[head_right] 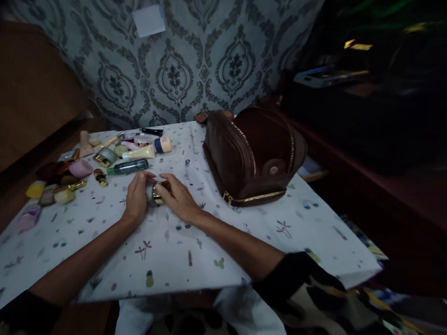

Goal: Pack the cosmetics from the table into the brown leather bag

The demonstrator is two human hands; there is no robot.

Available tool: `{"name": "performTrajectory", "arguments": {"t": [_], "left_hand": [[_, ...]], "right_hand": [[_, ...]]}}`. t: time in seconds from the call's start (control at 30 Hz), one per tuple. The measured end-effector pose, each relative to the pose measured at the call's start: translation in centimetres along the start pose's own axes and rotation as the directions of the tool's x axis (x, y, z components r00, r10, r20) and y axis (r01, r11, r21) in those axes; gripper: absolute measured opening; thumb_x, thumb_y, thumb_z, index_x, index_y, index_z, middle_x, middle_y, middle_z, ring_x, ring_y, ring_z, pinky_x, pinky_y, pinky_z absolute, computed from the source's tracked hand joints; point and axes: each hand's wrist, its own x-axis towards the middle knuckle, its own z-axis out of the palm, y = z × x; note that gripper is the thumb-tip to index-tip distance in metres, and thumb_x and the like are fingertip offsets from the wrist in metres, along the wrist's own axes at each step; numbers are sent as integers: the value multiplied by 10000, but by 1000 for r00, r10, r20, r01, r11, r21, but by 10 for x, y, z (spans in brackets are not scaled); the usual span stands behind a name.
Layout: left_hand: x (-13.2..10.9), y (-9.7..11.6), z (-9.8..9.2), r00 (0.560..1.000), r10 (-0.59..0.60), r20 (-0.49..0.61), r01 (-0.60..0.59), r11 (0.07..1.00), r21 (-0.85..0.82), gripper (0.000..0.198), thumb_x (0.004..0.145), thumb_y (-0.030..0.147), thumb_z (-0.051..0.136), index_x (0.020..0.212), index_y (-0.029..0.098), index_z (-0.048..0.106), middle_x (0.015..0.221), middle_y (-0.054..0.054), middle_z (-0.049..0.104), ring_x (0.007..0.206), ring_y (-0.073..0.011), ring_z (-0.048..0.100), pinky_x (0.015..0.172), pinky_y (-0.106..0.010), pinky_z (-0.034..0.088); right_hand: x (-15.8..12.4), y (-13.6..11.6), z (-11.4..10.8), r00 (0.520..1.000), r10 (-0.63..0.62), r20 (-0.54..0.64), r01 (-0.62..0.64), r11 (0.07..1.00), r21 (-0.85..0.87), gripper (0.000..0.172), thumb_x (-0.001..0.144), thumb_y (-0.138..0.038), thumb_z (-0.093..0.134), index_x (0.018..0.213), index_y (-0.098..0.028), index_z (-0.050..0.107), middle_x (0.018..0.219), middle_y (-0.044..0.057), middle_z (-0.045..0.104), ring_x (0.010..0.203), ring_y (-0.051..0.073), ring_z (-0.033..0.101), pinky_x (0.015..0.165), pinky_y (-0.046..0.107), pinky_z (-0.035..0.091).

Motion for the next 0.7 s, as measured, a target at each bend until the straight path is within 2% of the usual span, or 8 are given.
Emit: {"name": "performTrajectory", "arguments": {"t": [0.1, 0.2, 0.3, 0.4, 0.5, 0.7], "left_hand": [[-4, 12, 12, 996, 72, 46, -72, 997, -9, 405, 1008, 531, 342, 881, 219, 566, 851, -13, 609, 842, -172, 584, 800, -296, 470], [-9, 22, 23, 989, 125, 85, -126, 992, 9, 394, 1011, 536, 339, 901, 224, 553, 869, -14, 612, 856, -171, 582, 816, -292, 466], [-9, 23, 30, 990, 124, 62, -126, 992, 30, 386, 1003, 540, 352, 912, 225, 555, 877, -14, 606, 866, -175, 577, 823, -292, 455], [-6, 18, 31, 994, 87, 58, -91, 994, 60, 375, 995, 530, 360, 929, 220, 561, 895, -16, 606, 888, -180, 573, 836, -292, 441], [-3, 15, 29, 995, 50, 91, -61, 992, 114, 373, 997, 508, 338, 931, 215, 558, 907, -20, 608, 905, -186, 574, 837, -295, 439], [2, 17, 22, 983, 26, 183, -57, 984, 168, 372, 1005, 492, 296, 951, 216, 539, 836, -13, 590, 840, -186, 570, 805, -308, 452]], "right_hand": [[0, -8, 1, 985, 135, -105, -139, 990, -34, 395, 1003, -470, 349, 1255, -194, 476, 1100, 87, 641, 1058, 203, 607, 961, 371, 454], [-1, -12, 0, 964, 192, -186, -204, 978, -48, 329, 1014, -472, 316, 1138, -215, 480, 1115, 82, 636, 1081, 202, 600, 996, 370, 424], [0, -11, -2, 940, 241, -240, -264, 962, -69, 242, 1001, -454, 362, 1018, -230, 453, 1051, 66, 632, 1032, 200, 602, 958, 355, 441], [3, -5, -3, 946, 169, -276, -217, 964, -155, 206, 986, -433, 408, 939, -234, 433, 961, 44, 600, 965, 191, 586, 919, 337, 451], [5, 1, -3, 963, 88, -253, -145, 966, -215, 235, 990, -451, 403, 910, -232, 431, 912, 32, 578, 914, 186, 569, 881, 330, 455], [2, 7, -1, 981, -35, -192, -8, 976, -216, 251, 1003, -442, 371, 981, -219, 483, 994, 68, 604, 963, 199, 567, 914, 351, 438]]}}
